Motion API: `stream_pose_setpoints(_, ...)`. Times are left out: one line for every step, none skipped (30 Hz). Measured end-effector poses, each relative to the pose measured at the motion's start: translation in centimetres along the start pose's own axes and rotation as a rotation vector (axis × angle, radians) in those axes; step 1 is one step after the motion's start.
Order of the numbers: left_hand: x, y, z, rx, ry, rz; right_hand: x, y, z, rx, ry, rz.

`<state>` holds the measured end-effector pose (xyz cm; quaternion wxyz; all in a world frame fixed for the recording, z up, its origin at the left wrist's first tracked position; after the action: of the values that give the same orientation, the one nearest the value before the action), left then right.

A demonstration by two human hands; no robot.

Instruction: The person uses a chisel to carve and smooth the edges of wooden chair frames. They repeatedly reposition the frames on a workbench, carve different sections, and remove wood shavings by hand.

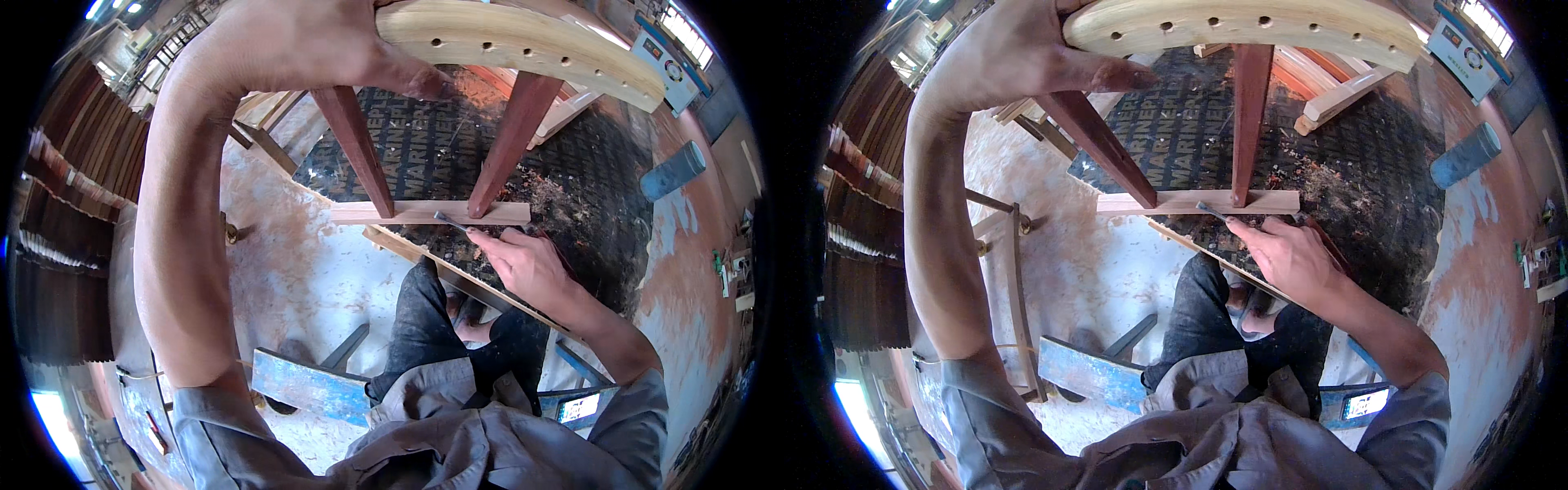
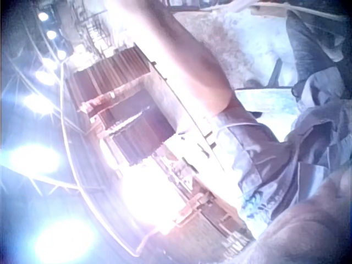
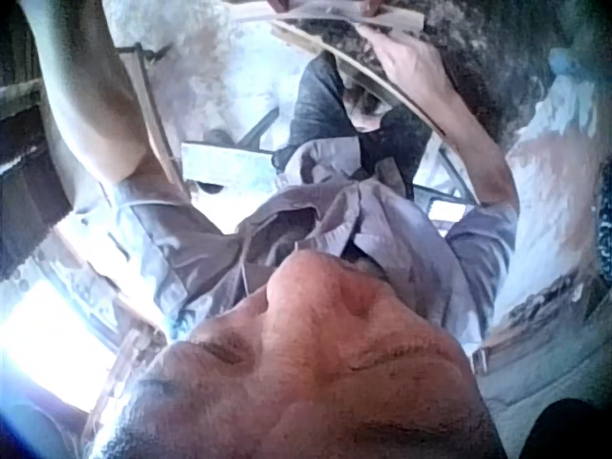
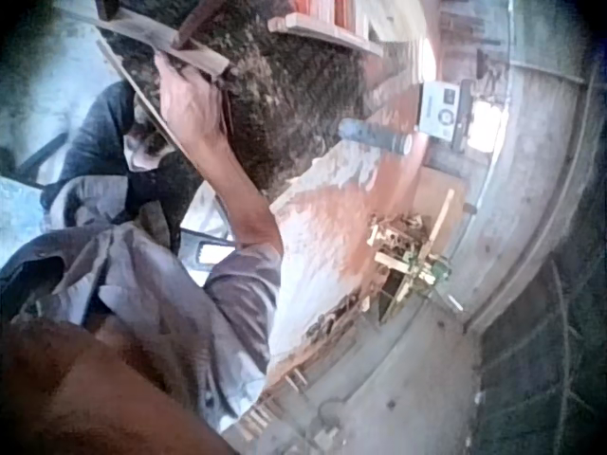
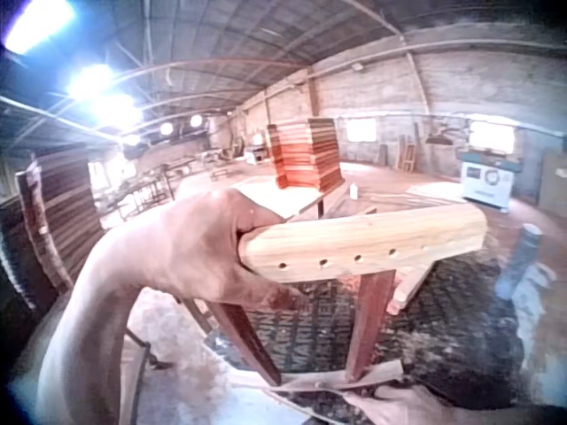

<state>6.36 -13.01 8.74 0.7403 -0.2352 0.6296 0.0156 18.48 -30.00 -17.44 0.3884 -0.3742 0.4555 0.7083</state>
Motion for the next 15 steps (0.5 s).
stream_pose_setpoints(0.2, 0.1, -0.1, 0.021, -0.048, 0.046, 0.1, -0.4, 0.1, 0.056, -0.008, -0.013)
stream_pose_setpoints(0.3, 0.3, 0.3, 0.025, -0.012, -0.026, 0.2, -0.4, 0.1, 0.060, 0.000, -0.017)
stream_pose_setpoints(0.6, 0.5, 0.3, 0.015, 0.007, -0.054, 0.3, -0.8, 0.1, 0.104, 0.023, -0.044)
stream_pose_setpoints(0.6, 0.7, 0.4, 0.006, 0.026, -0.083, 0.5, -1.0, -0.1, 0.128, 0.064, -0.090)
stream_pose_setpoints(0.5, 0.9, 0.4, -0.019, 0.024, -0.066, 0.0, -0.7, -0.2, 0.061, 0.011, -0.046)
stream_pose_setpoints(0.4, 0.9, 0.3, -0.018, 0.023, -0.043, -0.1, -0.7, -0.4, 0.051, -0.004, -0.028)
stream_pose_setpoints(0.3, 0.9, 0.2, -0.016, 0.023, -0.020, -0.2, -0.7, -0.6, 0.034, -0.013, -0.017)
stream_pose_setpoints(0.1, 0.6, 0.2, 0.014, 0.017, 0.010, -0.4, -1.0, -0.9, 0.043, -0.024, -0.012)
stream_pose_setpoints(0.1, 0.4, 0.1, 0.036, -0.004, 0.038, -0.3, -1.0, -1.0, 0.037, -0.032, -0.005)
stream_pose_setpoints(-0.1, 0.2, 0.1, 0.056, -0.025, 0.066, -0.4, -1.1, -1.2, 0.005, -0.022, 0.011)
stream_pose_setpoints(-0.1, 0.0, 0.0, 0.066, -0.060, 0.100, -0.6, -1.5, -1.2, 0.030, -0.068, 0.003)
stream_pose_setpoints(0.0, 0.0, 0.2, 0.066, -0.056, 0.088, -0.6, -1.7, -1.2, 0.031, -0.085, 0.009)
stream_pose_setpoints(0.2, -0.1, 0.3, 0.066, -0.052, 0.076, -0.8, -2.0, -1.2, 0.051, -0.110, -0.006)
stream_pose_setpoints(0.4, -0.1, 0.4, 0.063, -0.020, 0.021, 0.0, -2.4, -1.0, 0.109, -0.058, -0.001)
stream_pose_setpoints(0.7, -0.1, 0.4, 0.062, 0.010, -0.034, -0.2, -2.0, -0.8, 0.028, -0.094, 0.056)
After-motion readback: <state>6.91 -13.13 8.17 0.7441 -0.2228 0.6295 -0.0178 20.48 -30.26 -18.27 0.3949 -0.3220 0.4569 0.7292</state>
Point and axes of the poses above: each hand's wrist, its own z-axis towards the middle knuckle, its own x-axis out of the palm, y = z × x, the point moved 7 cm from there along z, towards the middle knuckle, and after that the axes turned 7 degrees about -x, right-handed, at the moved point
